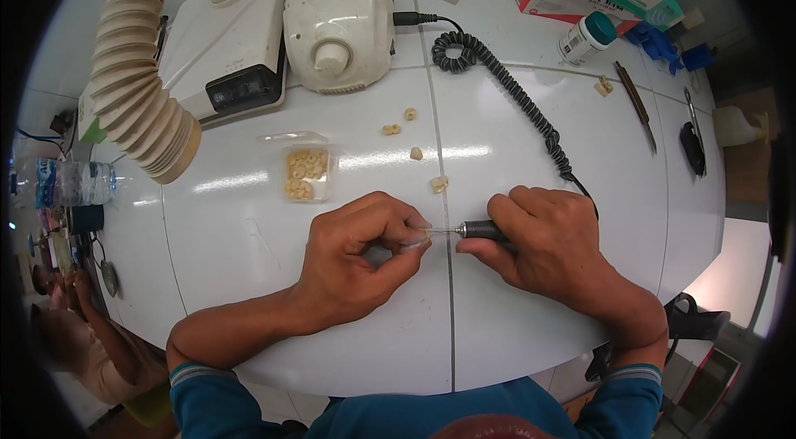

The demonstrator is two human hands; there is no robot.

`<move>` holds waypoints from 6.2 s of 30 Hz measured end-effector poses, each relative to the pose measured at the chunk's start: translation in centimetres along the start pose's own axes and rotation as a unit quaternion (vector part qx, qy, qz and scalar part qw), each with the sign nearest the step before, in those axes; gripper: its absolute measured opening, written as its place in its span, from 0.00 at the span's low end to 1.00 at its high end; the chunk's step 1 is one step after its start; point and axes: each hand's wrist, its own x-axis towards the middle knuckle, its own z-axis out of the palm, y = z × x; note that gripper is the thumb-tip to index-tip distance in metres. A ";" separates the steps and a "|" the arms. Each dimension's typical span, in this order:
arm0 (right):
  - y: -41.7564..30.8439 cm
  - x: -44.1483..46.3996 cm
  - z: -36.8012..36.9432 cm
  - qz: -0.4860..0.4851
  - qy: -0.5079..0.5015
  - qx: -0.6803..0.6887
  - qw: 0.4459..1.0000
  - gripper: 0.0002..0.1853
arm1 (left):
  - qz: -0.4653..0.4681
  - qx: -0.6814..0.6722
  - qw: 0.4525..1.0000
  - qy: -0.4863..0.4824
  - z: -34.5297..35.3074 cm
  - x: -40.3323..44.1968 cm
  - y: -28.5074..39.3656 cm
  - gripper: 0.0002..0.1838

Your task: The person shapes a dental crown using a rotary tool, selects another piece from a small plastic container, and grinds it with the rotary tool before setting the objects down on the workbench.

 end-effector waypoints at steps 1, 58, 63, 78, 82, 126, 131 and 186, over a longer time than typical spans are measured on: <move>0.1 0.0 -0.1 -0.004 -0.001 0.000 1.000 0.30 | -0.001 0.000 1.000 0.000 0.0 0.0 0.0 0.09; -0.5 -0.3 0.5 0.083 0.014 -0.009 0.996 0.30 | -0.013 -0.042 0.999 0.010 0.8 -0.4 -0.2 0.11; -0.5 -0.2 0.4 0.085 0.004 0.006 0.996 0.31 | -0.012 -0.081 0.996 0.017 0.8 -0.4 -0.3 0.11; -0.3 -0.3 0.5 0.062 0.038 0.010 0.997 0.29 | -0.031 -0.105 0.993 0.046 1.2 -0.4 -0.4 0.10; -0.2 -0.4 0.7 0.051 0.043 0.005 0.998 0.30 | -0.028 -0.100 0.994 0.044 1.2 -0.4 -0.4 0.10; 0.0 -0.3 0.3 0.016 0.017 0.005 1.000 0.30 | -0.067 -0.070 0.995 0.030 0.9 -0.2 0.2 0.10; 0.0 -0.3 0.3 0.012 0.017 0.004 1.000 0.30 | -0.068 -0.072 0.995 0.025 0.8 -0.1 0.2 0.10; 0.3 -0.6 -0.5 0.129 0.015 0.021 0.991 0.35 | -0.036 -0.096 0.994 0.034 0.1 0.7 -0.7 0.11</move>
